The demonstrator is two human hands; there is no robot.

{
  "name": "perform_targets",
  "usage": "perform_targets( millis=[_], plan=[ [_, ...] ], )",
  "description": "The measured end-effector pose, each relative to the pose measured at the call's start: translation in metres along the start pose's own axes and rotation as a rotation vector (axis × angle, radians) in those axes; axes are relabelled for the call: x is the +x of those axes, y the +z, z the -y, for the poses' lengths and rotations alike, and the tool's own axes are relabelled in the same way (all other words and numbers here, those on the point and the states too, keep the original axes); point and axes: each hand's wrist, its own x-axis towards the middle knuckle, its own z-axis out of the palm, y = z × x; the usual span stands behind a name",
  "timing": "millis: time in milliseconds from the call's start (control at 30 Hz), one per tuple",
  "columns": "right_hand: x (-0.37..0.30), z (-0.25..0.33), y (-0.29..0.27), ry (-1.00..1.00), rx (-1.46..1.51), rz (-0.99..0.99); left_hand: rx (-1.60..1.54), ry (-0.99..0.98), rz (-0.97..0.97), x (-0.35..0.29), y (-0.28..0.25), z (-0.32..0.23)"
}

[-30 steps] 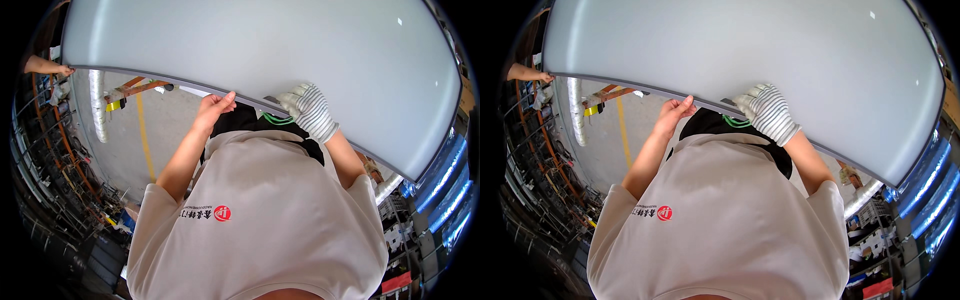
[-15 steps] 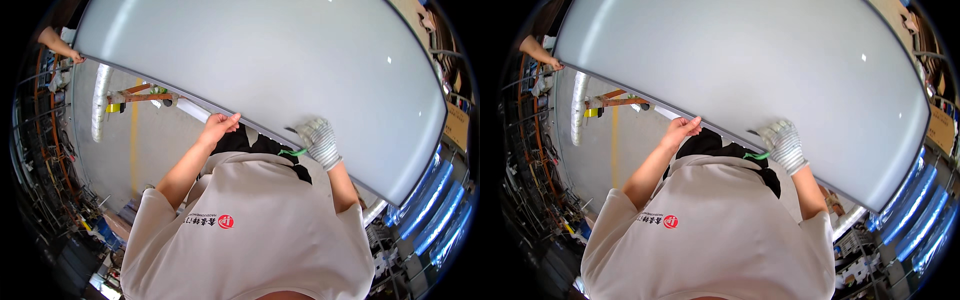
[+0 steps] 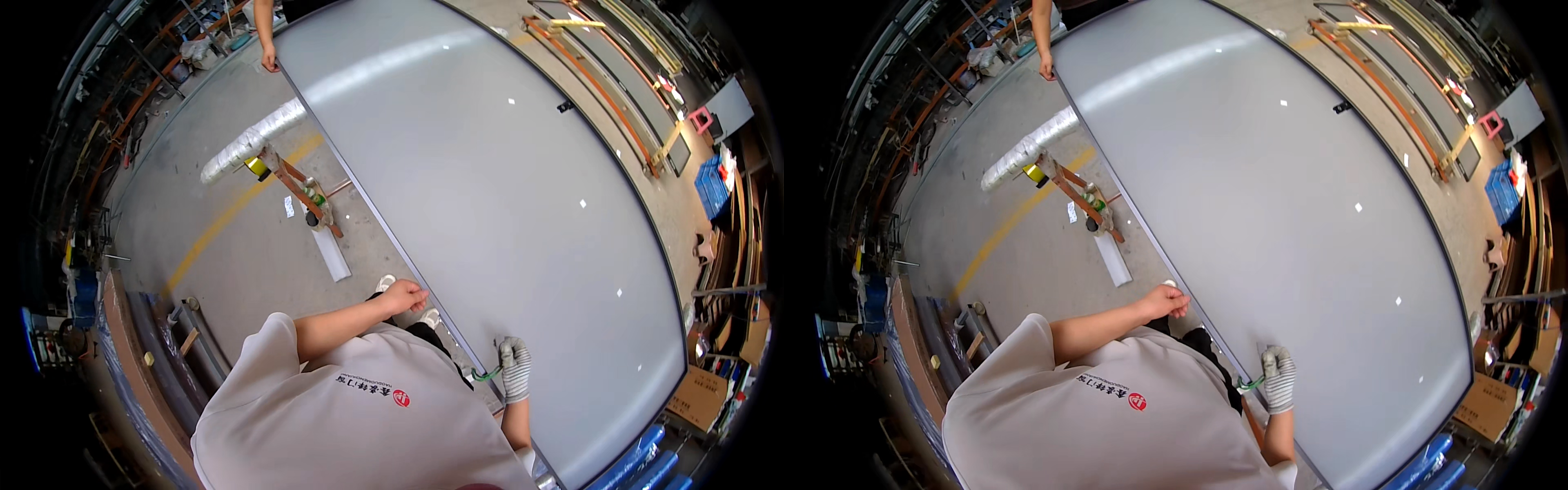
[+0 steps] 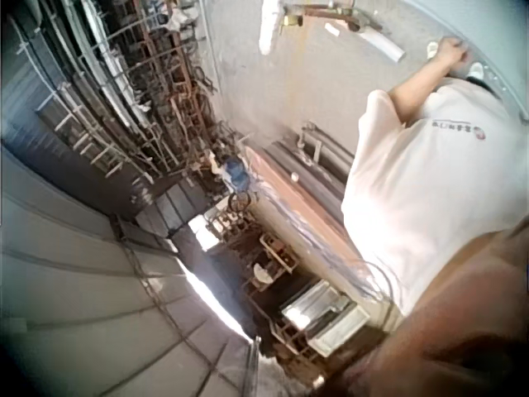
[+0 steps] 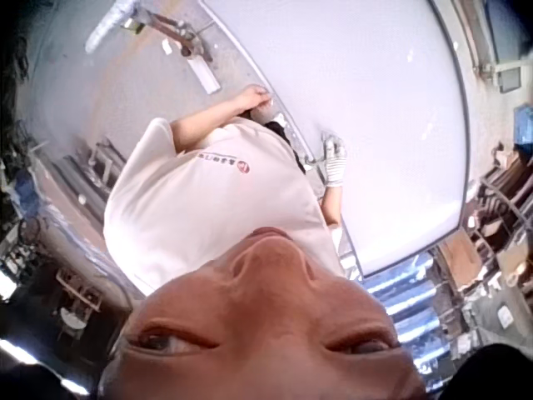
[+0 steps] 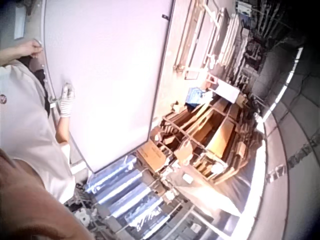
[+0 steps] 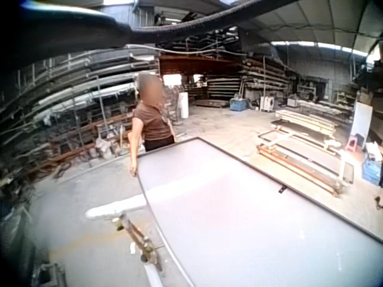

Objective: The person uses a utility knife to cut and trim protective film along the edges of a large, grey window frame. They work along the perimeter of the frame, peeling away the cut film while another person assists by holding the frame steady.

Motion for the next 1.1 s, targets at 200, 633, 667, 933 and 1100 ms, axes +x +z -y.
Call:
perform_targets(
  millis=[200,633,667,933,1100],
  plan=[
    [0.004,-0.021,0.031,0.030,0.067,0.154,-0.038,0.004,-0.101,-0.028,-0.008,0.009],
    [0.049,0.033,0.110,0.068,0.057,0.379,-0.171,-0.037,-0.217,-0.081,-0.039,0.034],
    [0.048,0.041,0.118,0.043,0.053,0.356,-0.157,-0.013,-0.197,-0.077,-0.045,0.034],
    [0.065,0.040,0.187,-0.101,-0.001,0.059,-0.133,0.051,-0.049,-0.064,-0.113,0.026],
    [0.101,0.034,0.200,-0.205,-0.006,-0.143,-0.131,0.002,-0.052,-0.066,-0.190,0.049]
  ],
)
